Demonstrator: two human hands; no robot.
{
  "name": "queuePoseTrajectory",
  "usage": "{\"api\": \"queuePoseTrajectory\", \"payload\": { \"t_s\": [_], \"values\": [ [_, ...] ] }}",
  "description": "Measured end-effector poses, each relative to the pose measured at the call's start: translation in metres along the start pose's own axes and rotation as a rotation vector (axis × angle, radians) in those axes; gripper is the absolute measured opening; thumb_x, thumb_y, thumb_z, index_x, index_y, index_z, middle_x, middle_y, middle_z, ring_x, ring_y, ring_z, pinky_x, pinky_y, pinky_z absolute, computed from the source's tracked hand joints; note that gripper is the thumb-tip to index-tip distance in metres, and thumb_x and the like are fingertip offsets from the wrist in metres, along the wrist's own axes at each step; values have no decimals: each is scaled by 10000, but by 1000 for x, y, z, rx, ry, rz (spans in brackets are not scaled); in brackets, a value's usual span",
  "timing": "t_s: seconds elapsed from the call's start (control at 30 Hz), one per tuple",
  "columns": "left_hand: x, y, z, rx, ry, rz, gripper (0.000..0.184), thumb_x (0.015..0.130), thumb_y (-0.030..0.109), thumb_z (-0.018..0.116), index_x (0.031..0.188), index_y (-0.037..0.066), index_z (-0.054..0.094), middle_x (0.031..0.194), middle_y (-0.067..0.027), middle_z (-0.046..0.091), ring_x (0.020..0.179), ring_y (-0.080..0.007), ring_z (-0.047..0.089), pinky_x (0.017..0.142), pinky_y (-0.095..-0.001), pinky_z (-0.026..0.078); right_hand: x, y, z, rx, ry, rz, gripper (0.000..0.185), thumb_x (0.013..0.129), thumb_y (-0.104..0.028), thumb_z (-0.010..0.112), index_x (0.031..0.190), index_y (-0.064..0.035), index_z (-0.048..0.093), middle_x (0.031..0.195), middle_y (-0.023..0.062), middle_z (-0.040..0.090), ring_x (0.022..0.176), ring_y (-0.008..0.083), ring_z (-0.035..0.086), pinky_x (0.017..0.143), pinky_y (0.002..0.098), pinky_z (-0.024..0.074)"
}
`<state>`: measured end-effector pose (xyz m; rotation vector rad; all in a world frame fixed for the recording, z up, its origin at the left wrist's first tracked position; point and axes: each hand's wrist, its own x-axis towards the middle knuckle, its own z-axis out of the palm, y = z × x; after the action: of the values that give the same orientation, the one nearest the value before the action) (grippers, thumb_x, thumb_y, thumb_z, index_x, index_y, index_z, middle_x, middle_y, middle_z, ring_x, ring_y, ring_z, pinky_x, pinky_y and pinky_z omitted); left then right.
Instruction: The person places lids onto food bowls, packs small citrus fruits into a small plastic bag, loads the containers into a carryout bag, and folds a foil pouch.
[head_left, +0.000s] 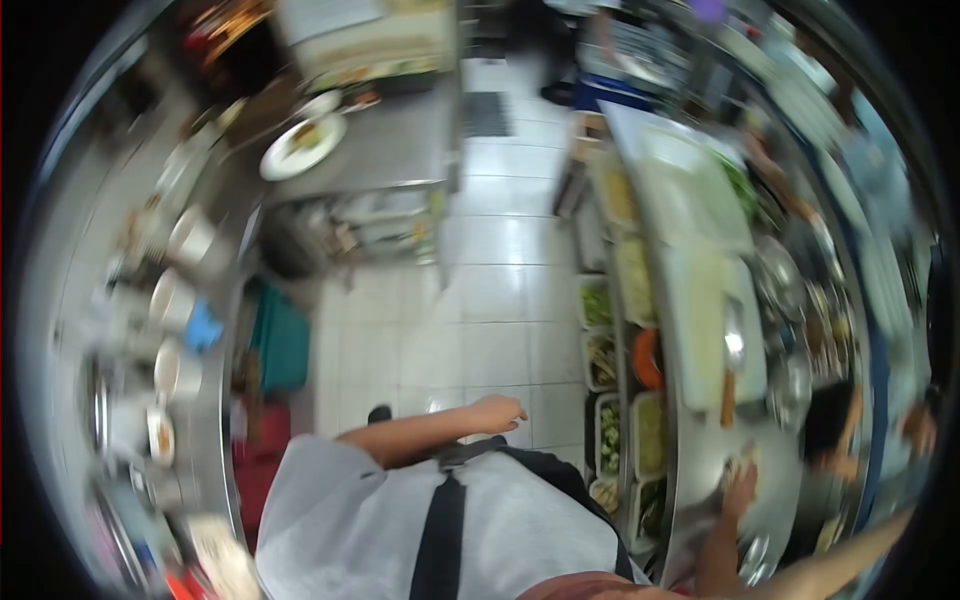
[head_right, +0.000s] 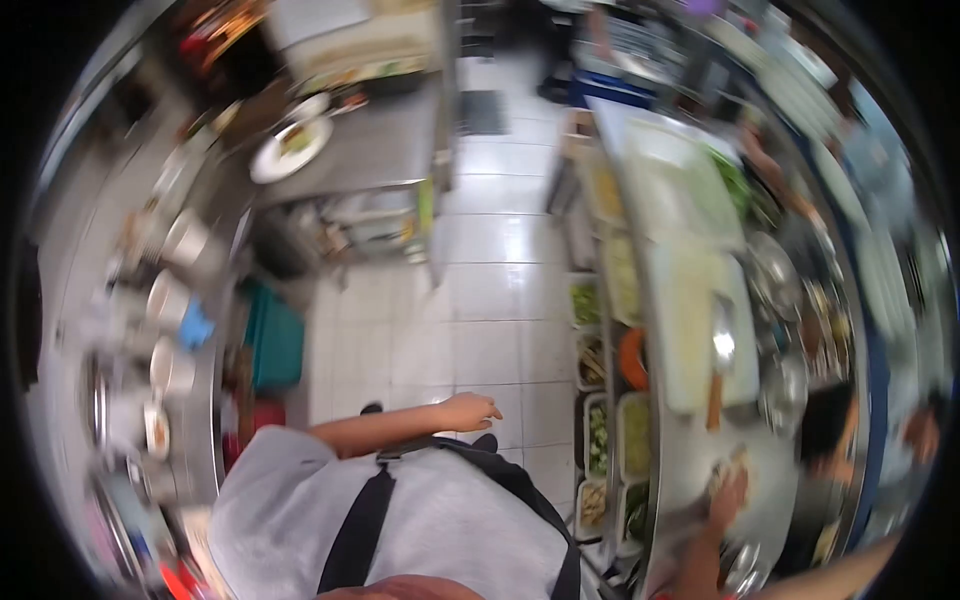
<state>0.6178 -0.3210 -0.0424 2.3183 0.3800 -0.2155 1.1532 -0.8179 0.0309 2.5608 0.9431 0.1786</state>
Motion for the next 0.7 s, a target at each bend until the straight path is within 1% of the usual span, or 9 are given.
{"api": "queuePoseTrajectory", "payload": {
  "t_s": [0.1,0.17,0.3,0.37,0.43,0.5,0.53,0.6,0.7],
  "values": [
    [-57,-40,-15,-35,78,-139,115,729,215,626,792,145,692,829,-78,670,787,-286,637,708,-416,495,57,-67,-54,110,135,61,384,941,-180,406,1309,-75,440,1387,157,350,1288,285,304,1077,363,254],
    [-102,-74,-31,-24,116,-223,127,730,287,671,739,164,704,722,-22,678,718,-232,648,656,-385,497,107,-127,-187,340,530,162,354,941,-190,404,1260,-53,471,1323,151,395,1217,268,354,1030,345,277],
    [-210,-138,-79,-206,465,-342,192,681,322,736,682,140,676,675,-28,656,662,-236,634,584,-367,477,117,-274,-490,676,1421,-47,327,941,-211,401,1163,-10,532,1196,138,486,1074,233,453,934,310,325],
    [-272,-167,-116,-173,615,-471,236,698,357,734,672,132,667,655,-30,644,626,-230,616,562,-355,466,102,-362,-582,751,1570,-208,333,942,-221,399,1115,12,563,1132,132,531,1003,216,503,886,292,348],
    [-332,-184,-148,-210,787,-621,278,734,382,715,655,123,653,631,-29,628,585,-201,589,540,-335,452,93,-462,-616,1034,1330,-628,334,956,-191,390,1133,35,560,1137,133,561,993,211,540,895,298,377],
    [-402,-205,-195,-341,971,-696,291,794,356,676,657,102,641,647,-27,632,567,-151,559,543,-309,448,89,-570,-630,1508,779,-1054,332,984,-122,375,1219,61,522,1209,142,575,1045,218,565,961,327,411],
    [-436,-217,-216,-431,1068,-679,282,825,322,654,671,86,640,677,-25,645,571,-128,546,558,-297,453,69,-624,-653,1212,820,-866,361,984,-169,421,1295,3,490,1205,120,563,1104,215,535,986,346,397],
    [-496,-254,-248,-565,1492,-536,222,866,218,613,734,44,650,782,-28,674,642,-91,557,608,-273,467,46,-719,-685,1176,524,-1073,466,952,-199,492,1397,-106,393,1331,126,475,1189,225,469,1026,356,339],
    [-609,-263,-326,-286,1679,-746,136,865,99,575,851,11,678,883,-25,684,739,-59,564,675,-233,469,31,-820,-723,1117,345,-1294,687,843,-315,617,1432,-106,329,1363,136,435,1136,225,473,963,356,385]
  ]
}}
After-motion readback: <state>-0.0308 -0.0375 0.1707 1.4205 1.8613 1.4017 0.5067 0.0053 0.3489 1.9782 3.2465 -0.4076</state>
